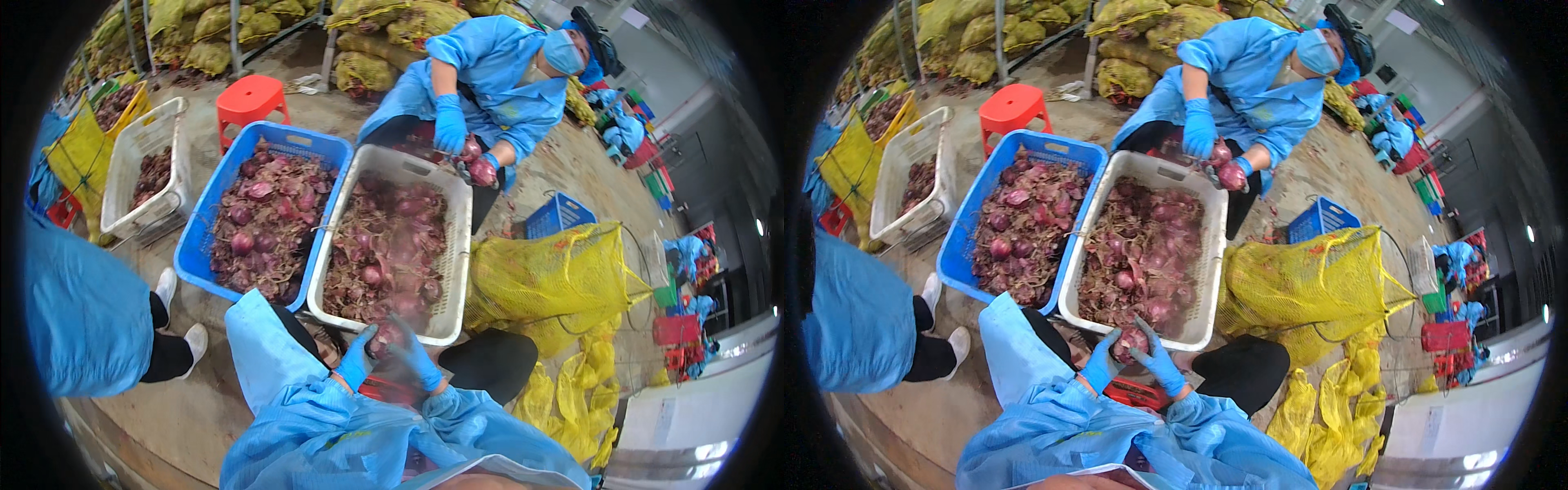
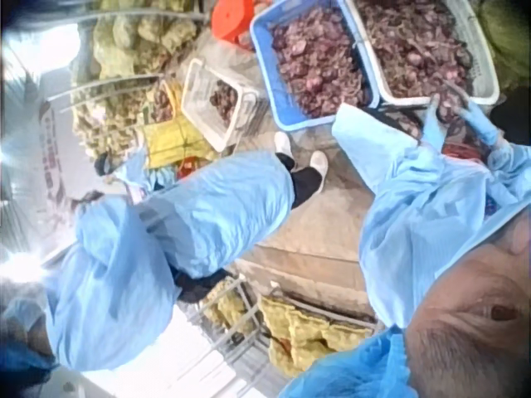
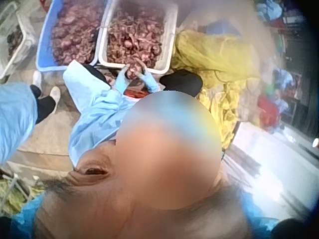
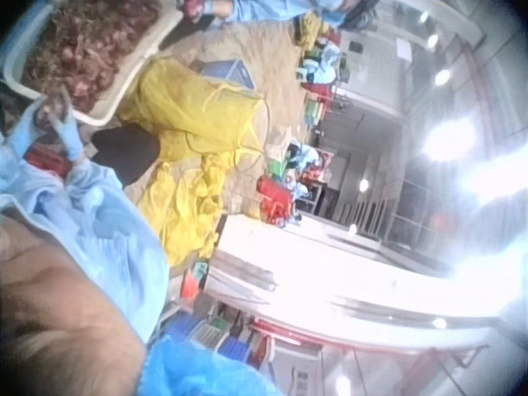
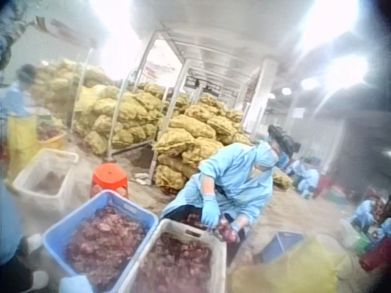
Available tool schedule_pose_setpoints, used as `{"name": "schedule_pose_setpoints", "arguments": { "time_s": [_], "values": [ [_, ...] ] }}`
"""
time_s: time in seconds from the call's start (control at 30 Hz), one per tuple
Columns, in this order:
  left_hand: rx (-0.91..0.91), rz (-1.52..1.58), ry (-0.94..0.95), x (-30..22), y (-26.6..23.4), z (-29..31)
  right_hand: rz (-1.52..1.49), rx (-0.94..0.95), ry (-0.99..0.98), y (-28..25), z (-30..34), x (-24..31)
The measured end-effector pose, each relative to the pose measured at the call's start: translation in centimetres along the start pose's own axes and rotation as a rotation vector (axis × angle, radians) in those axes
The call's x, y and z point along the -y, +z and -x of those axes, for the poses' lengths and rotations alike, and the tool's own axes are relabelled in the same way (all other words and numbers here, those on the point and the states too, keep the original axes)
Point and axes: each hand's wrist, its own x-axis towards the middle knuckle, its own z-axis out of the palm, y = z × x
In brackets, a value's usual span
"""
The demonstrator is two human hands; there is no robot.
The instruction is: The person sorts onions by hand, picking them from a white basket, removing loose skins, and placing them into a yellow mesh bag.
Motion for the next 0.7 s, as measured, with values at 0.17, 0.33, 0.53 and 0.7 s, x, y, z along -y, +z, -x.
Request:
{"name": "schedule_pose_setpoints", "arguments": {
  "time_s": [0.17,0.33,0.53,0.7],
  "values": [
    [0.018,0.021,0.025,-0.6,-0.3,-1.0,0.150,0.005,-0.060,0.6,-0.4,-0.5],
    [-0.006,0.023,0.032,-1.8,1.6,0.5,0.398,-0.075,-0.196,1.9,-1.1,-1.2],
    [0.007,0.095,-0.007,-2.3,3.4,2.3,0.720,-0.181,-0.284,3.5,-1.3,0.0],
    [-0.009,0.011,0.076,-2.7,5.2,3.4,0.664,-0.161,-0.238,3.5,-2.5,0.8]
  ]
}}
